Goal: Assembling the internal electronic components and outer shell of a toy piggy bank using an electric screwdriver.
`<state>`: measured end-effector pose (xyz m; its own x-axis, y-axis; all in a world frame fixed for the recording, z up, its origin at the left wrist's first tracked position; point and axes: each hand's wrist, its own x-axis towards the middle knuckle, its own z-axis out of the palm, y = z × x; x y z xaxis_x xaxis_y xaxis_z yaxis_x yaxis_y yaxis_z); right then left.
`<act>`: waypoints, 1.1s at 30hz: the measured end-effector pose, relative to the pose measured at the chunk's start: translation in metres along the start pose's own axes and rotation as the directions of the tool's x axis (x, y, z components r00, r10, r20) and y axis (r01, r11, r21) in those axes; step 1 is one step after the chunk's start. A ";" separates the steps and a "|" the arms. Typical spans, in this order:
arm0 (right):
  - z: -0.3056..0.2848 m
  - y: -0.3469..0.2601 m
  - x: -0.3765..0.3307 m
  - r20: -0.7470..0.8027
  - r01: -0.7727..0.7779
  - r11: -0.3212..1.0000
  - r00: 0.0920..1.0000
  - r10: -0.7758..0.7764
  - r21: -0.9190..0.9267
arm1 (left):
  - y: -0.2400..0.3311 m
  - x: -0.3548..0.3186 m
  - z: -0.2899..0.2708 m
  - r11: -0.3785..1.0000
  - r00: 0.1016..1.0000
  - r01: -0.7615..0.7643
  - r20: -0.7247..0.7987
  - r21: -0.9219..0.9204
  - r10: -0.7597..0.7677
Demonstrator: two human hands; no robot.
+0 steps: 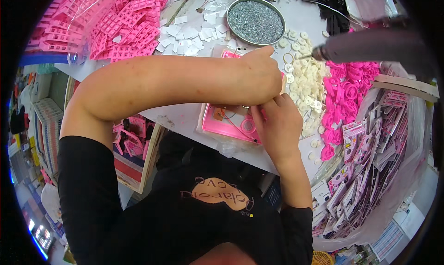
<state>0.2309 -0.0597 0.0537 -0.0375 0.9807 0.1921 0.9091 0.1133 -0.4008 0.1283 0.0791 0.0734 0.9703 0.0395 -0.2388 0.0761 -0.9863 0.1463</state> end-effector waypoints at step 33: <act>0.000 0.035 0.012 0.024 0.324 0.946 0.946 -0.324 -0.005 | -0.026 -0.017 0.036 0.956 0.958 0.161 -0.195 -0.245 -0.211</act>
<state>0.2624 -0.0438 0.0424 -0.3400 0.8946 0.2900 0.8501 0.4242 -0.3120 0.1012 0.0978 0.0388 0.9580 0.2773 -0.0727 0.2853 -0.8974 0.3365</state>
